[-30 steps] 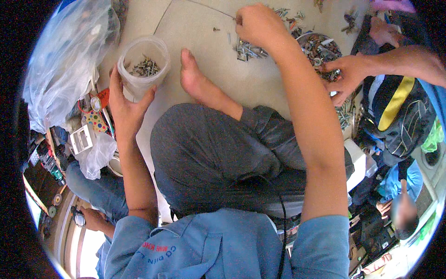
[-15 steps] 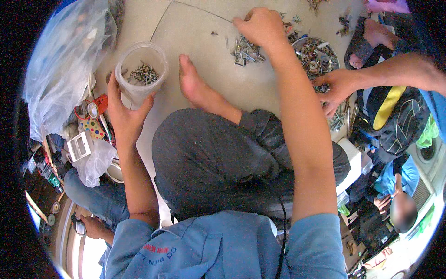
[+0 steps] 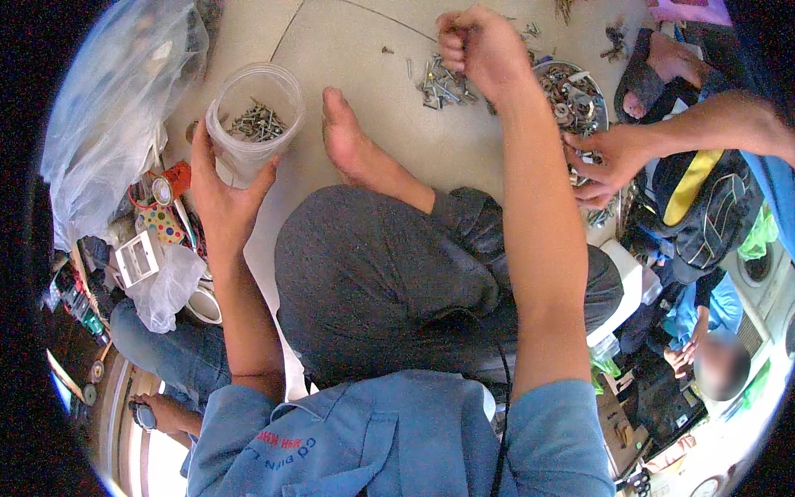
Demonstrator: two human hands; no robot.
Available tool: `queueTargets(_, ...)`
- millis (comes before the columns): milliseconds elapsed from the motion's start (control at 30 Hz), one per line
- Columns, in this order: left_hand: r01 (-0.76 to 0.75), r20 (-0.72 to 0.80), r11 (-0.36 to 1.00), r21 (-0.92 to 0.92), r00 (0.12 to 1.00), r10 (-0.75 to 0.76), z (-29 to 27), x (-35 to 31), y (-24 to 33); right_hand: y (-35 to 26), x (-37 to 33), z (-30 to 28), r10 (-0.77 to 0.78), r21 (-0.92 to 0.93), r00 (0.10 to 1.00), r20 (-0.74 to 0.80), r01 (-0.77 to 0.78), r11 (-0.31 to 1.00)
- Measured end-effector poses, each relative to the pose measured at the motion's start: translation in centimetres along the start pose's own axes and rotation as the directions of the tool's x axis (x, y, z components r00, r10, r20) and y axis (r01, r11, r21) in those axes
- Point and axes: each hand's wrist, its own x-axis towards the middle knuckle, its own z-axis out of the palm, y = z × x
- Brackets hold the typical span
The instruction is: The person sits on the floor and sorts small metal screws from a pile into a clear plastic container. They pick up screws one by one or in small handfuls and place them into the container.
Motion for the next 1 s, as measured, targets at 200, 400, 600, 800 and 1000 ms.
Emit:
queueTargets(200,-0.011,0.002,0.999,-0.034,1.000,0.011,0.1,0.4,0.4,-0.1,-0.9,5.3,-0.273,-0.922,0.954,-0.125,-0.010,0.388)
queueTargets(400,-0.041,0.004,0.995,0.096,0.999,0.041,-1.4,-0.9,-2.6,-3.8,-2.3,8.4,-0.384,-0.614,0.923,-0.026,0.288,0.735)
queueTargets(600,0.012,0.034,0.988,-0.156,0.999,-0.007,-0.4,-0.7,1.2,-11.0,-8.1,13.3,-0.407,-0.679,0.877,0.256,0.462,0.570)
queueTargets(800,-0.022,0.091,0.992,-0.121,0.995,0.033,0.2,-2.0,3.0,-8.5,-11.0,13.1,-0.548,-0.382,0.805,0.229,0.592,0.710)
queueTargets(1000,-0.028,0.022,1.000,0.008,0.999,0.028,-5.0,-3.7,0.7,-7.9,-11.7,6.8,-0.378,-0.337,0.914,-0.144,0.314,0.888)
